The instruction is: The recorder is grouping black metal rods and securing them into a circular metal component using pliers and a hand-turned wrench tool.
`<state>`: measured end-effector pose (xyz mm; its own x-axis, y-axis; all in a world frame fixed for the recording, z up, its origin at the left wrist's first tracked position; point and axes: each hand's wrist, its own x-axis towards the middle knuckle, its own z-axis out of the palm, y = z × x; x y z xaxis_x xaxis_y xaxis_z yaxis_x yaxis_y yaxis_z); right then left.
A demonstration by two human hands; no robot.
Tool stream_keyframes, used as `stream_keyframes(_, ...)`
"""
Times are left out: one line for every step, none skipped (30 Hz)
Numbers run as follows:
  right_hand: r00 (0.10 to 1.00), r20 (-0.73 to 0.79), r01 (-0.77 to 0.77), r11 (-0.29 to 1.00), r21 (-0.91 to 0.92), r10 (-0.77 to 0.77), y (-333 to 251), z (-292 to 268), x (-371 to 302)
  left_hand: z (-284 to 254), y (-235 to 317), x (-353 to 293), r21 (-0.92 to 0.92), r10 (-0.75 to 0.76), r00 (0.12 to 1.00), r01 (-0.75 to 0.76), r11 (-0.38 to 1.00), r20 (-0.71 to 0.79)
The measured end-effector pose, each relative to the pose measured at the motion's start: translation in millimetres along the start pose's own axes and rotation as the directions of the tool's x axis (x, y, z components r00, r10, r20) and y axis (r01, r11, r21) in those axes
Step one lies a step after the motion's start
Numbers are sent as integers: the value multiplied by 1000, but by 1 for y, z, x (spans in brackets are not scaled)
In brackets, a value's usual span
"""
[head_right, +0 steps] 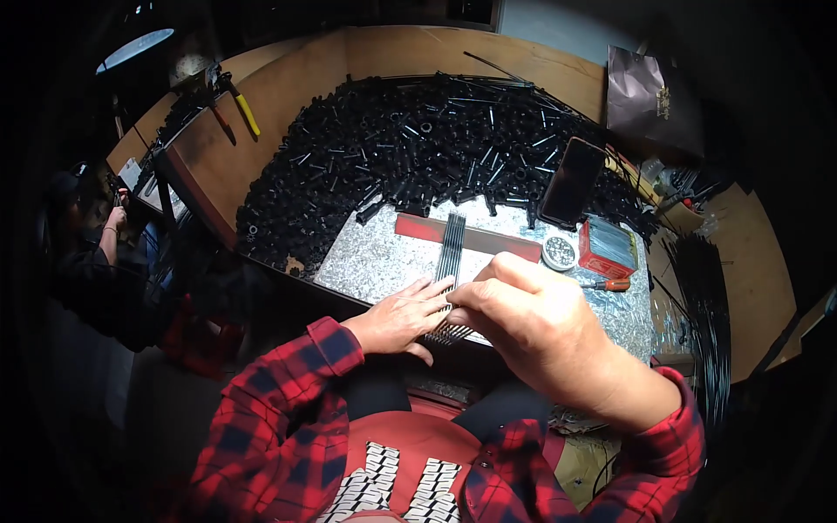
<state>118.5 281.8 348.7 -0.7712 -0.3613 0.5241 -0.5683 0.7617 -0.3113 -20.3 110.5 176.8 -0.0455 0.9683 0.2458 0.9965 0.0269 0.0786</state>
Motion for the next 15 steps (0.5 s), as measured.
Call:
stream_keyframes(1000, -13, 22, 1000, 4, -22, -1, -5, 2, 0, 2, -1, -48, -4, 1000, 3, 999, -24)
stream_keyframes(999, -36, 35, 999, -5, -35, -4, -13, 7, -2, 2, 1, -48, 1, 1000, -2, 999, -19)
stream_keyframes(996, -58, 62, 998, -32, -63, -8, -22, 13, -9, 6, 1, -78, -13, 999, 9, 997, -45)
stream_keyframes(992, -79, 89, 994, -57, -93, -11, -32, 19, -17, 10, 1, -107, -30, 997, 23, 994, -71)
stream_keyframes(995, -85, 36, 997, -74, -42, -21, -46, 22, -26, 12, 9, -88, 41, 987, -56, 995, -157)
stream_keyframes(997, -83, 1, 998, -67, -6, -25, -55, 29, -32, 11, 10, -91, 30, 988, -45, 995, -153)
stream_keyframes(997, -76, -13, 1000, -12, 12, -26, -63, 37, -38, 11, 10, -136, 20, 976, -51, 989, -219)
stream_keyframes(991, -101, -94, 995, -27, 91, -40, -90, 30, -51, 18, 34, -191, 98, 950, -160, 969, -295)
stream_keyframes(994, -91, -69, 997, -29, 66, -36, -108, 27, -63, 21, 36, -259, 51, 948, -137, 956, -315)
stream_keyframes(998, -60, -13, 1000, -6, 12, -23, -112, 32, -70, 18, 26, -355, -54, 958, -52, 933, -282)
stream_keyframes(998, -64, -18, 1000, -7, 18, -19, -118, 31, -85, 22, 28, -377, -65, 966, -36, 926, -250)
stream_keyframes(995, -92, -41, 999, -30, 38, -14, -124, 31, -97, 26, 30, -399, -78, 973, -16, 917, -218)
stream_keyframes(989, -129, -81, 994, -72, 71, -13, -134, 29, -104, 31, 39, -425, -37, 966, -78, 902, -254)
stream_keyframes(980, -167, -124, 986, -115, 104, -13, -144, 26, -111, 34, 49, -432, -7, 966, -109, 895, -257)
stream_keyframes(972, -201, -154, 979, -137, 125, -7, -151, 26, -116, 36, 55, -522, 1, 979, -110, 846, -206)
